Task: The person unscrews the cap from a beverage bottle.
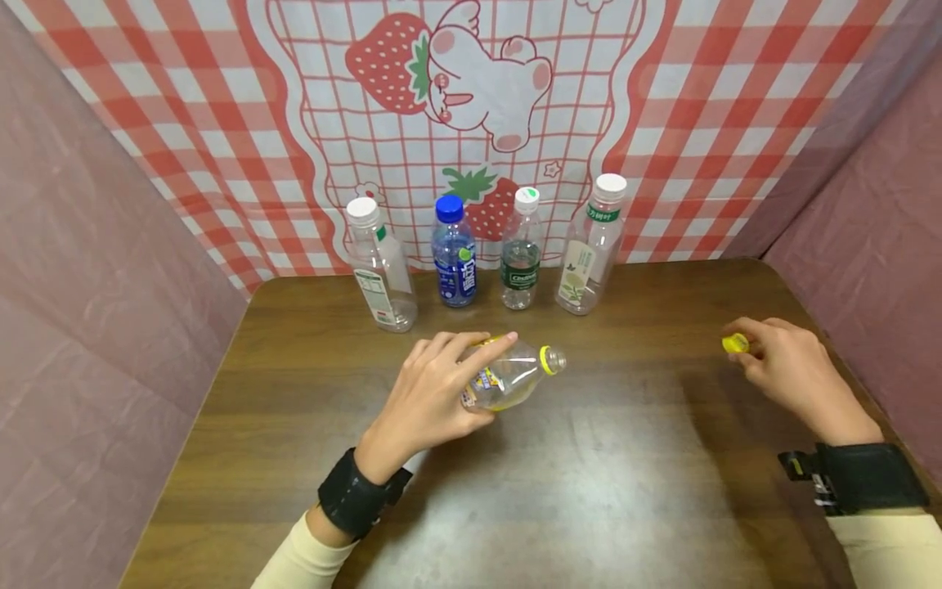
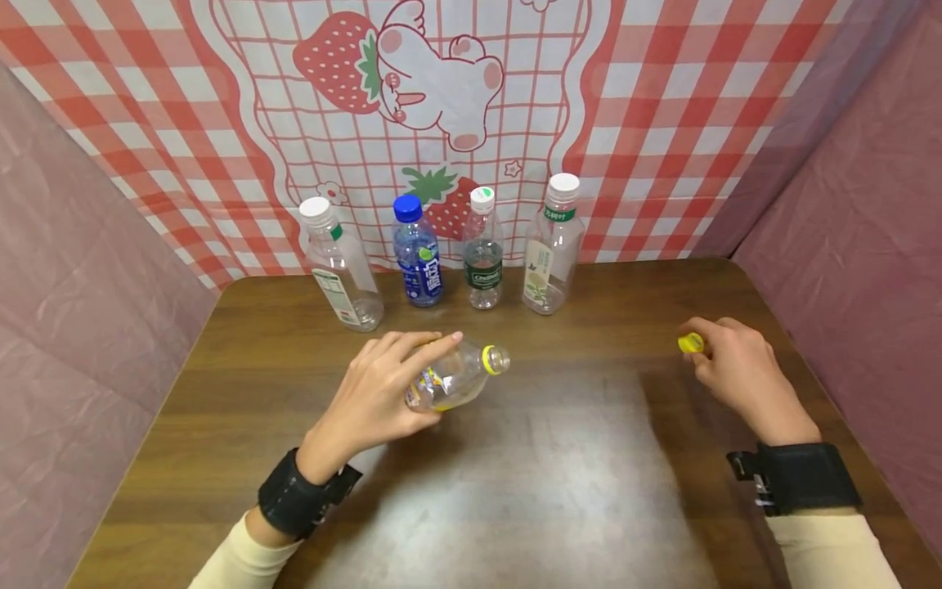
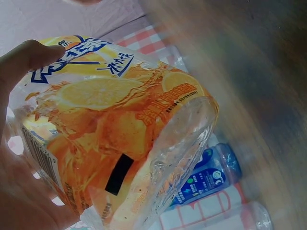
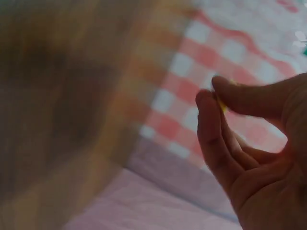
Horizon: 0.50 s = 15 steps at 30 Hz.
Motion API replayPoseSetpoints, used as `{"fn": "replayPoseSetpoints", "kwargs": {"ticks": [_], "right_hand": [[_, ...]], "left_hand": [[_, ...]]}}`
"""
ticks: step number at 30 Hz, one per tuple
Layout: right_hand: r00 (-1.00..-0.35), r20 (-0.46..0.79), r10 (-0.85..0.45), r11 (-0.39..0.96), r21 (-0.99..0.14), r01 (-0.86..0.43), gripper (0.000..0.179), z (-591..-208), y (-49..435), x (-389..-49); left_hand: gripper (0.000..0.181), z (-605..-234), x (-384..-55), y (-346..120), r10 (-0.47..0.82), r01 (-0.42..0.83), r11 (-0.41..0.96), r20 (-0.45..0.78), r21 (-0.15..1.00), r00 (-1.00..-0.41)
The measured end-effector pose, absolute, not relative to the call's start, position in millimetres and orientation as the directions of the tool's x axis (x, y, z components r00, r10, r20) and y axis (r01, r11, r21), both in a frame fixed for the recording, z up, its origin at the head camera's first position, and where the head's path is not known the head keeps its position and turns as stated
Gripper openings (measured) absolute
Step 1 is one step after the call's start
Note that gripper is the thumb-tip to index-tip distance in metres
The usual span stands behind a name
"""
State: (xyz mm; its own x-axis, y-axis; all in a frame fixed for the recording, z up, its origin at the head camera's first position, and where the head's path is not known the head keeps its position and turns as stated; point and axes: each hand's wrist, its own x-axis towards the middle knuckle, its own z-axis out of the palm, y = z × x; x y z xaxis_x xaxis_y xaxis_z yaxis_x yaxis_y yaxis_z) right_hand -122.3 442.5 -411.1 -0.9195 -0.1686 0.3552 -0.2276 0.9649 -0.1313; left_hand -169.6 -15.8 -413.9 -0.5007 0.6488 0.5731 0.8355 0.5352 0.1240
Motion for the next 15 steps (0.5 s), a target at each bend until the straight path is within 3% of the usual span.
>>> {"fn": "replayPoseSetpoints", "kwargs": {"ticks": [9,15], "right_hand": [[-0.957,0.27,-0.109,0.981,-0.129,-0.148,0.028,-446.8,474.2,-135.0],[-0.984,0.167,-0.065,0.978,-0.185,-0.096,0.028,-462.7,482.5,-136.9]], "left_hand": [[0.103,-412.7,-167.6,-16.7,0.657,0.841,0.525,0.566,0.131,-0.499],[0.103,-412.7,-168.8,-17.5,0.651,0.834,0.538,0.567,0.125,-0.505]]}}
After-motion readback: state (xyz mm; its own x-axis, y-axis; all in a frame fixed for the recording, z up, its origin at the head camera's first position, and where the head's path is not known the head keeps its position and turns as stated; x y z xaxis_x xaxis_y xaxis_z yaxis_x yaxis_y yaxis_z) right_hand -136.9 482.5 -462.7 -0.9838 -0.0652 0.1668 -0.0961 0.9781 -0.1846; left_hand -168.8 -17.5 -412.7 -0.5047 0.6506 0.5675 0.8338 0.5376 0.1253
